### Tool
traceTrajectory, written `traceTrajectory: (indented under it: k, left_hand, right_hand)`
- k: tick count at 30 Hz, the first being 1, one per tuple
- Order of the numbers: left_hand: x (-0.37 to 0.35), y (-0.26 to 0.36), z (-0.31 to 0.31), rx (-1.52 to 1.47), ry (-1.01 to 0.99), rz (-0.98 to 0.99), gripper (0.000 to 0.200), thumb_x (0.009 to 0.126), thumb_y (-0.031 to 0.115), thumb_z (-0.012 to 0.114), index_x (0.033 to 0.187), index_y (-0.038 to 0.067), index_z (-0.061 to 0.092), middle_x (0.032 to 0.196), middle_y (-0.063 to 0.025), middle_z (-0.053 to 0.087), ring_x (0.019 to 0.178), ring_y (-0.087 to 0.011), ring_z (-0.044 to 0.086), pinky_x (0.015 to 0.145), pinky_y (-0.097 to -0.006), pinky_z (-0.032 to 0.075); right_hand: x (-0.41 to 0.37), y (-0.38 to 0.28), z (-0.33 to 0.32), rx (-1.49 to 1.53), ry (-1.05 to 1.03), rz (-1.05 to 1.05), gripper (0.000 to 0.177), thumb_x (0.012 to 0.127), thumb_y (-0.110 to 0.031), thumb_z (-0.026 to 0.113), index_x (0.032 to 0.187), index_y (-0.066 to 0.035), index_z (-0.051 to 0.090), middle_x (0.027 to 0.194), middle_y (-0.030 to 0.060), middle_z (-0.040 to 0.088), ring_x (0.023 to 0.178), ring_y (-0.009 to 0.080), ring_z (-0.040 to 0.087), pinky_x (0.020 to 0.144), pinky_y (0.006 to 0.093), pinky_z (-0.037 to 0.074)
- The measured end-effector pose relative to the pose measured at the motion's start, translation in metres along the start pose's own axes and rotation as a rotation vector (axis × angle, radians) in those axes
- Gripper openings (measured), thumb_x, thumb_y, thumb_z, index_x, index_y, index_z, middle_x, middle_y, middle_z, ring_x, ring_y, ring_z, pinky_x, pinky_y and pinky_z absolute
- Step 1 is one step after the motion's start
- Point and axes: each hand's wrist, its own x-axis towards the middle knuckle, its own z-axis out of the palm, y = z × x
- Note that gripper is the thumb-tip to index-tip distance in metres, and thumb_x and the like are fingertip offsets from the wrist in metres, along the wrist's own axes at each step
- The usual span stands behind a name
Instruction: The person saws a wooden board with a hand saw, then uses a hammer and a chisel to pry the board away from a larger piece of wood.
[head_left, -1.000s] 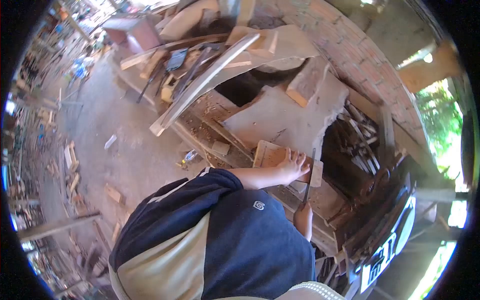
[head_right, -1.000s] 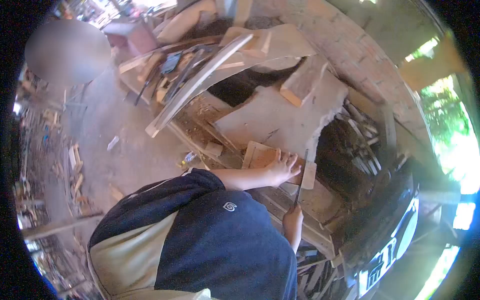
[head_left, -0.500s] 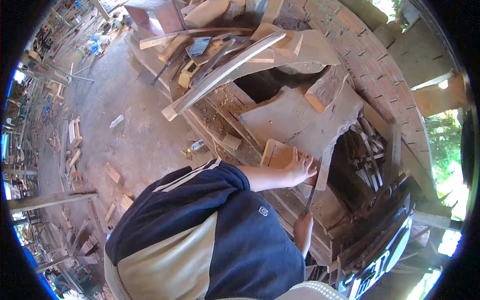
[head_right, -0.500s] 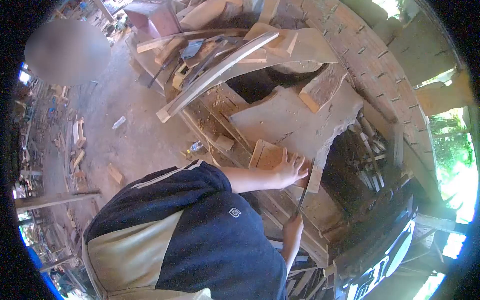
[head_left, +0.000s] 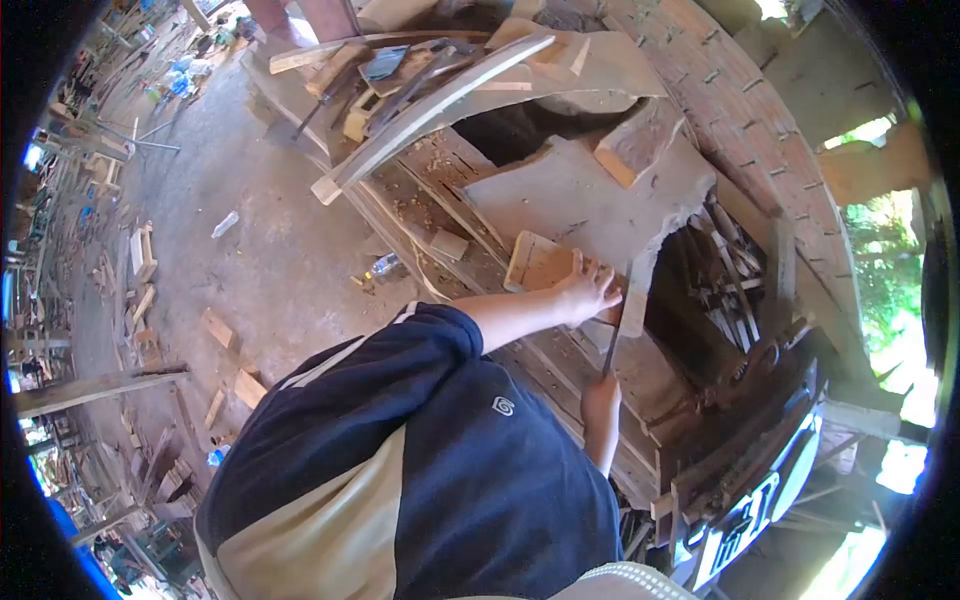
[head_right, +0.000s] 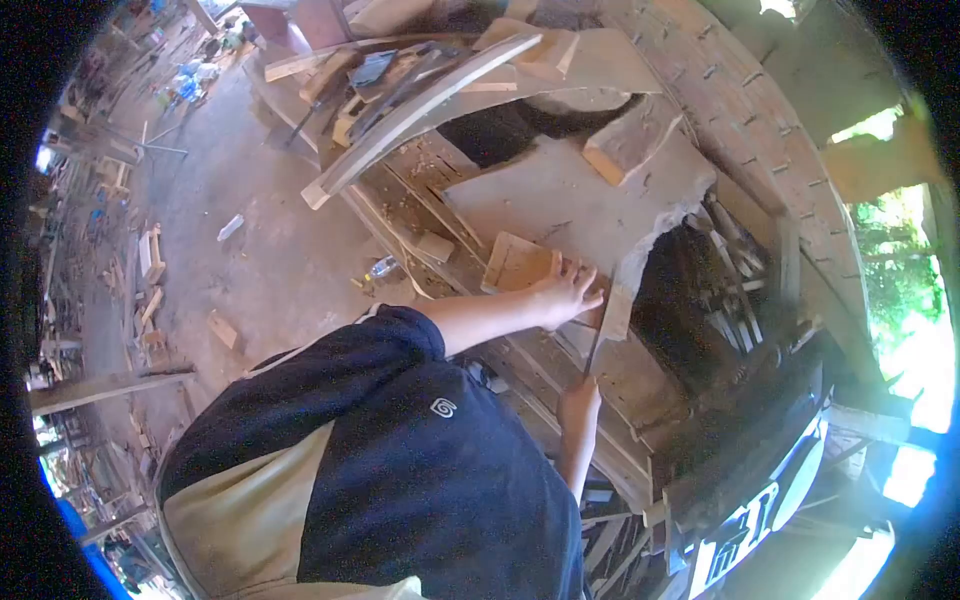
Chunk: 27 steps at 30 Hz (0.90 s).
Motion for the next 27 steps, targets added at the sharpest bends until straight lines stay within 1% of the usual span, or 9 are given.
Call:
traceTrajectory:
  k: [3, 7, 10, 14, 17, 20, 22, 25, 27]
  left_hand:
    - [0.008, -0.001, 0.016, 0.029, 0.050, -0.006, 0.058, 0.092, 0.028, 0.052, 0.147, 0.019, 0.034, 0.150, -0.0281, 0.026, 0.135, -0.0484, 0.032, 0.098, -0.0775, 0.026]
    - [0.016, 0.000, 0.037, 0.003, 0.128, -0.041, 0.066, 0.088, 0.030, 0.060, 0.148, 0.019, 0.033, 0.151, -0.0267, 0.025, 0.136, -0.0475, 0.031, 0.098, -0.0784, 0.025]
    - [0.002, -0.001, 0.005, 0.011, 0.002, -0.015, 0.086, 0.077, 0.037, 0.073, 0.149, 0.018, 0.030, 0.152, -0.0256, 0.025, 0.135, -0.0478, 0.032, 0.099, -0.0775, 0.025]
    - [0.008, 0.000, 0.018, 0.024, 0.041, -0.018, 0.088, 0.076, 0.038, 0.074, 0.149, 0.018, 0.029, 0.152, -0.0258, 0.024, 0.135, -0.0481, 0.032, 0.099, -0.0775, 0.026]
    - [0.008, -0.001, 0.018, 0.050, 0.032, -0.022, 0.081, 0.081, 0.035, 0.069, 0.149, 0.018, 0.029, 0.152, -0.0265, 0.024, 0.135, -0.0478, 0.033, 0.098, -0.0779, 0.026]
    - [0.012, -0.002, 0.028, 0.025, 0.096, -0.017, 0.066, 0.089, 0.026, 0.057, 0.149, 0.017, 0.031, 0.150, -0.0272, 0.027, 0.133, -0.0472, 0.035, 0.097, -0.0784, 0.026]
    - [0.013, -0.002, 0.031, 0.020, 0.102, -0.020, 0.065, 0.089, 0.025, 0.058, 0.148, 0.017, 0.031, 0.150, -0.0272, 0.027, 0.133, -0.0471, 0.036, 0.097, -0.0784, 0.026]
    - [0.009, 0.000, 0.021, 0.038, 0.093, -0.022, 0.070, 0.085, 0.027, 0.063, 0.147, 0.018, 0.033, 0.150, -0.0269, 0.028, 0.132, -0.0471, 0.036, 0.097, -0.0779, 0.027]
    - [0.008, -0.001, 0.014, 0.059, 0.022, -0.003, 0.081, 0.078, 0.032, 0.071, 0.147, 0.017, 0.032, 0.149, -0.0281, 0.027, 0.132, -0.0479, 0.035, 0.097, -0.0774, 0.027]
  right_hand:
    - [0.061, -0.004, 0.010, 0.025, -0.005, -0.039, 0.025, 0.092, -0.014, 0.045, 0.104, 0.005, 0.057, 0.101, 0.0329, 0.062, 0.101, 0.0484, 0.059, 0.083, 0.0527, 0.048]
    - [0.048, -0.004, 0.008, 0.023, 0.006, -0.012, 0.024, 0.092, -0.013, 0.045, 0.102, 0.005, 0.058, 0.099, 0.0325, 0.062, 0.099, 0.0491, 0.059, 0.081, 0.0537, 0.047]
    - [-0.003, 0.016, 0.002, -0.066, -0.030, -0.005, 0.028, 0.096, -0.019, 0.042, 0.105, 0.004, 0.056, 0.101, 0.0331, 0.062, 0.100, 0.0507, 0.058, 0.082, 0.0546, 0.046]
    - [-0.025, 0.001, -0.009, -0.013, -0.080, 0.097, 0.029, 0.097, -0.020, 0.042, 0.106, 0.004, 0.056, 0.102, 0.0335, 0.061, 0.101, 0.0503, 0.057, 0.084, 0.0533, 0.046]
    - [0.022, 0.010, 0.007, 0.021, -0.031, -0.011, 0.028, 0.097, -0.019, 0.043, 0.106, 0.005, 0.055, 0.101, 0.0334, 0.061, 0.101, 0.0501, 0.057, 0.083, 0.0525, 0.046]
    - [0.055, 0.000, 0.003, 0.023, -0.047, -0.017, 0.026, 0.095, -0.016, 0.045, 0.105, 0.005, 0.055, 0.101, 0.0334, 0.061, 0.103, 0.0497, 0.057, 0.084, 0.0522, 0.046]
    - [0.054, -0.003, -0.002, -0.016, -0.020, -0.096, 0.029, 0.097, -0.020, 0.043, 0.102, 0.004, 0.057, 0.094, 0.0324, 0.062, 0.094, 0.0493, 0.060, 0.078, 0.0537, 0.047]
    - [0.017, 0.035, 0.008, -0.080, 0.000, -0.160, 0.029, 0.097, -0.022, 0.044, 0.102, 0.004, 0.057, 0.094, 0.0323, 0.062, 0.093, 0.0498, 0.060, 0.078, 0.0546, 0.048]
    - [-0.024, 0.022, -0.007, -0.054, -0.087, 0.047, 0.029, 0.097, -0.023, 0.045, 0.103, 0.004, 0.056, 0.096, 0.0324, 0.062, 0.095, 0.0501, 0.059, 0.079, 0.0552, 0.048]
